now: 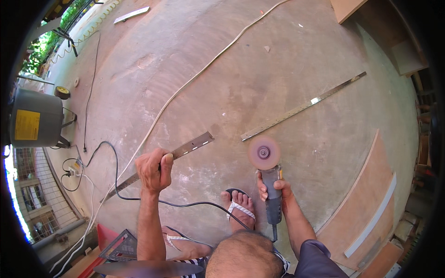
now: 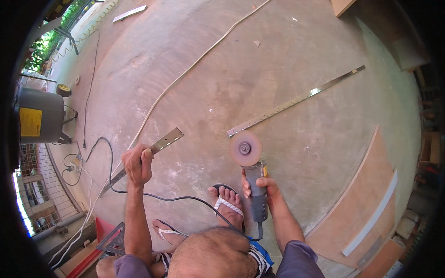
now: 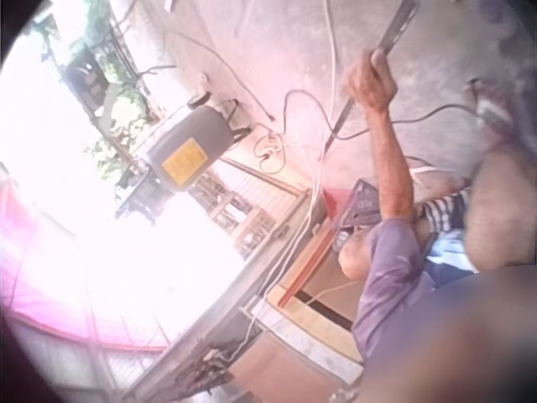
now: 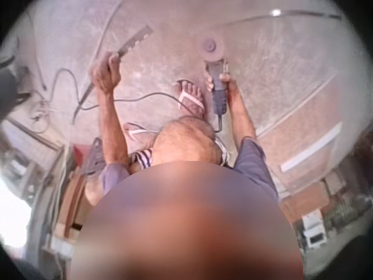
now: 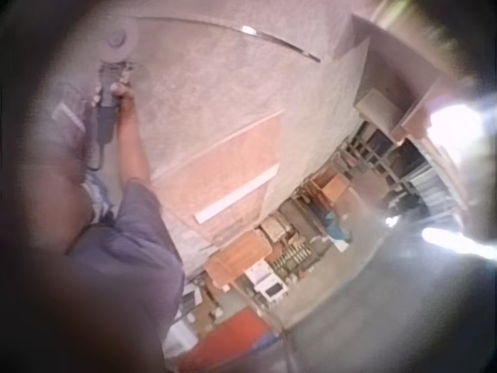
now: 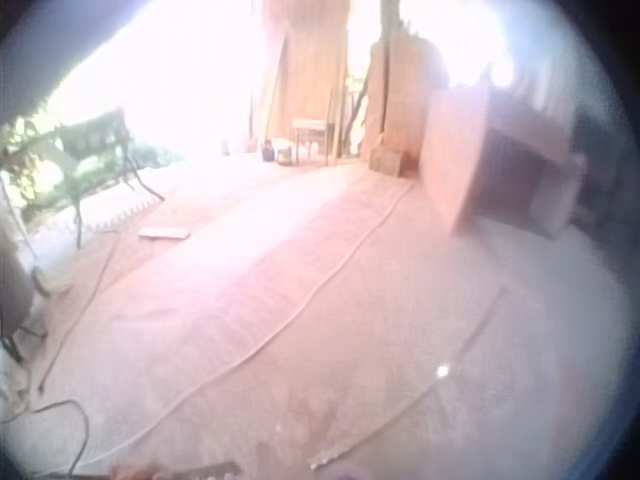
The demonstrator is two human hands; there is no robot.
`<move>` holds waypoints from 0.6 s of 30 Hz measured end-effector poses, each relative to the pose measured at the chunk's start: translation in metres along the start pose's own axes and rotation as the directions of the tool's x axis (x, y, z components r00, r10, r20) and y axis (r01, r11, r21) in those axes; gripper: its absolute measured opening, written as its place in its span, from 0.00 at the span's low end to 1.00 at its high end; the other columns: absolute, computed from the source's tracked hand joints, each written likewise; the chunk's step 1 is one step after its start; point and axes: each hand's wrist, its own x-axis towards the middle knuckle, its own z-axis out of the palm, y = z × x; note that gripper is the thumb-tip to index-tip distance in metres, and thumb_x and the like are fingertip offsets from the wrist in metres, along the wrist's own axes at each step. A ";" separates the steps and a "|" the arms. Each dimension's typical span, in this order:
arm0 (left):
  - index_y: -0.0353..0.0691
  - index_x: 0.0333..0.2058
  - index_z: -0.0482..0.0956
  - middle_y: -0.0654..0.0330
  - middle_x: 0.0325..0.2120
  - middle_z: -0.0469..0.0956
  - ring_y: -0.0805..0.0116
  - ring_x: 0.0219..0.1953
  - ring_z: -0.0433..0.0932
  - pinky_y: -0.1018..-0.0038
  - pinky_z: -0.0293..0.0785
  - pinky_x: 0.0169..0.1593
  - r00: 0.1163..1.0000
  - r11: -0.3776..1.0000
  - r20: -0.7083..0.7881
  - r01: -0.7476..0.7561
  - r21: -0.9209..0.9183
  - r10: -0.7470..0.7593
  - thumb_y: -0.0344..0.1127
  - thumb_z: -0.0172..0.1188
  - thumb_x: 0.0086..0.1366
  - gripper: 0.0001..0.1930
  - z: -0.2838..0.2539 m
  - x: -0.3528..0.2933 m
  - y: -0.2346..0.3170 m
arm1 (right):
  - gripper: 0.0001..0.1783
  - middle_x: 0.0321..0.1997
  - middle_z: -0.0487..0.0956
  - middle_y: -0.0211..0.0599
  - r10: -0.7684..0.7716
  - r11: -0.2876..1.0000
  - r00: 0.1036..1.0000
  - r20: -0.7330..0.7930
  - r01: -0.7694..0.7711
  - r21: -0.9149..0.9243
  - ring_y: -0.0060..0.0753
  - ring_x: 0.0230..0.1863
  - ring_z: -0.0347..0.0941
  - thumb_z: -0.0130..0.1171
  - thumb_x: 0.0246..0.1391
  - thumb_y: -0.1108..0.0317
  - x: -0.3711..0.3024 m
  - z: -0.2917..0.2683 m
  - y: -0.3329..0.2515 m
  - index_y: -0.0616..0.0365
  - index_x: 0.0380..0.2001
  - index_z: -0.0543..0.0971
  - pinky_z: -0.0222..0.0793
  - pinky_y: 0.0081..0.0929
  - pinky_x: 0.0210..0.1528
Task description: The person uses an angle grinder to cut a long metal strip into shorter pieces on the floor. They then carry the cut pieces to a wooden cabinet and fit one into a groove on the cabinet's edge.
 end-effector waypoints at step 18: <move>0.38 0.27 0.78 0.58 0.17 0.71 0.57 0.18 0.73 0.64 0.67 0.27 0.963 0.965 0.194 0.215 -0.148 -0.185 0.45 0.50 0.84 0.24 -0.025 0.011 0.013 | 0.41 0.38 0.81 0.43 -0.016 1.000 0.999 -0.031 0.015 -0.020 0.42 0.33 0.83 0.78 0.47 0.57 -0.005 -0.004 0.003 0.62 0.62 0.74 0.83 0.42 0.40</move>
